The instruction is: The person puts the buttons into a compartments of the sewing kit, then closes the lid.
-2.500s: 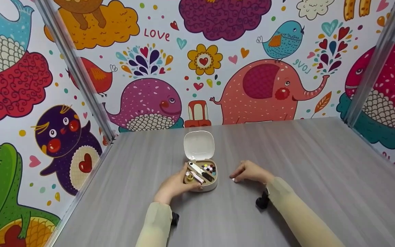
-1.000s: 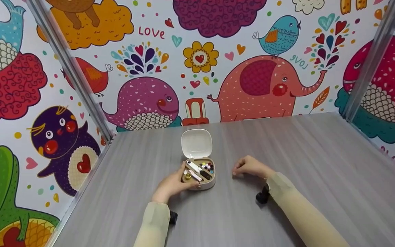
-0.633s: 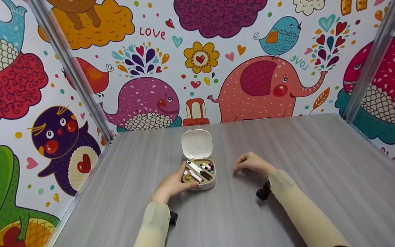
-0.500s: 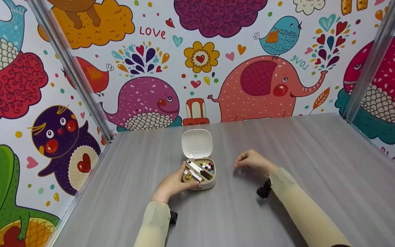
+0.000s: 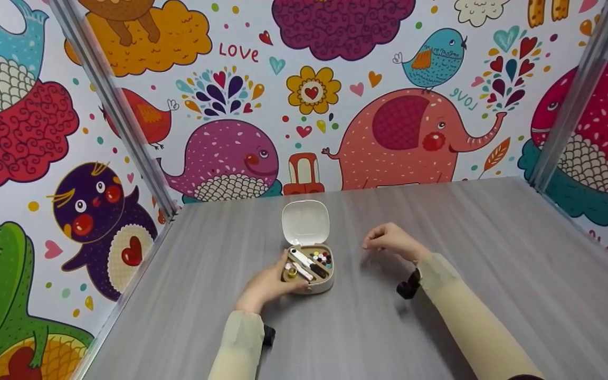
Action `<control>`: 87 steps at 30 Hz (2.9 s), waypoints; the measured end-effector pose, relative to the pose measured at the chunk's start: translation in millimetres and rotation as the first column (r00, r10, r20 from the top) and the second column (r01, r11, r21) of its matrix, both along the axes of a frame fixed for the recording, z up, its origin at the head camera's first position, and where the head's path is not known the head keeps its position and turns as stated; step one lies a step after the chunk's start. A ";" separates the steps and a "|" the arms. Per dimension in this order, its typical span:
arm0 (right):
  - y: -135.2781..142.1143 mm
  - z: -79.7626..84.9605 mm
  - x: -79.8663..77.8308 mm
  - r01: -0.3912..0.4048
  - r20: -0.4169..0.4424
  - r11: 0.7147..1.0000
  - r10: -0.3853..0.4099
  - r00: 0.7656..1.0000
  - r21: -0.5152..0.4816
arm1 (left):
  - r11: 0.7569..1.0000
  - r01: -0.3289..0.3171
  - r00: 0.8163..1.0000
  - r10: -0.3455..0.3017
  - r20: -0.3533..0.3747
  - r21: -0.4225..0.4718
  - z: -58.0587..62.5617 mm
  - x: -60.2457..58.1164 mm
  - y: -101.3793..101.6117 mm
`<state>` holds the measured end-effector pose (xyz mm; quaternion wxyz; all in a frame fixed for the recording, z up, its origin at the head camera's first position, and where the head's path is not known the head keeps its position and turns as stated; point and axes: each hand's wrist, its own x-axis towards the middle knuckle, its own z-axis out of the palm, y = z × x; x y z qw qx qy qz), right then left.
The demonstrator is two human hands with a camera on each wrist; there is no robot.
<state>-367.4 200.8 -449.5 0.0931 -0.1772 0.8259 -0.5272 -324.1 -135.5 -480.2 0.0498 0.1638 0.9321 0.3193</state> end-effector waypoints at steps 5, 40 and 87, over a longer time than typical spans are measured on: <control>1.9 -1.4 -8.3 0.021 -0.018 1.000 -0.021 1.000 -0.006 | 1.000 -0.001 1.000 0.001 -0.001 -0.002 -0.2 0.2 -0.6; -52.1 -25.5 -19.4 0.113 0.062 0.976 -0.103 0.993 -0.184 | 1.000 -0.001 1.000 0.000 -0.019 -0.012 5.7 -2.1 0.3; -100.2 -48.3 -23.6 0.213 0.024 0.947 -0.214 0.977 -0.239 | 1.000 -0.010 1.000 0.010 -0.002 -0.007 0.3 1.5 1.9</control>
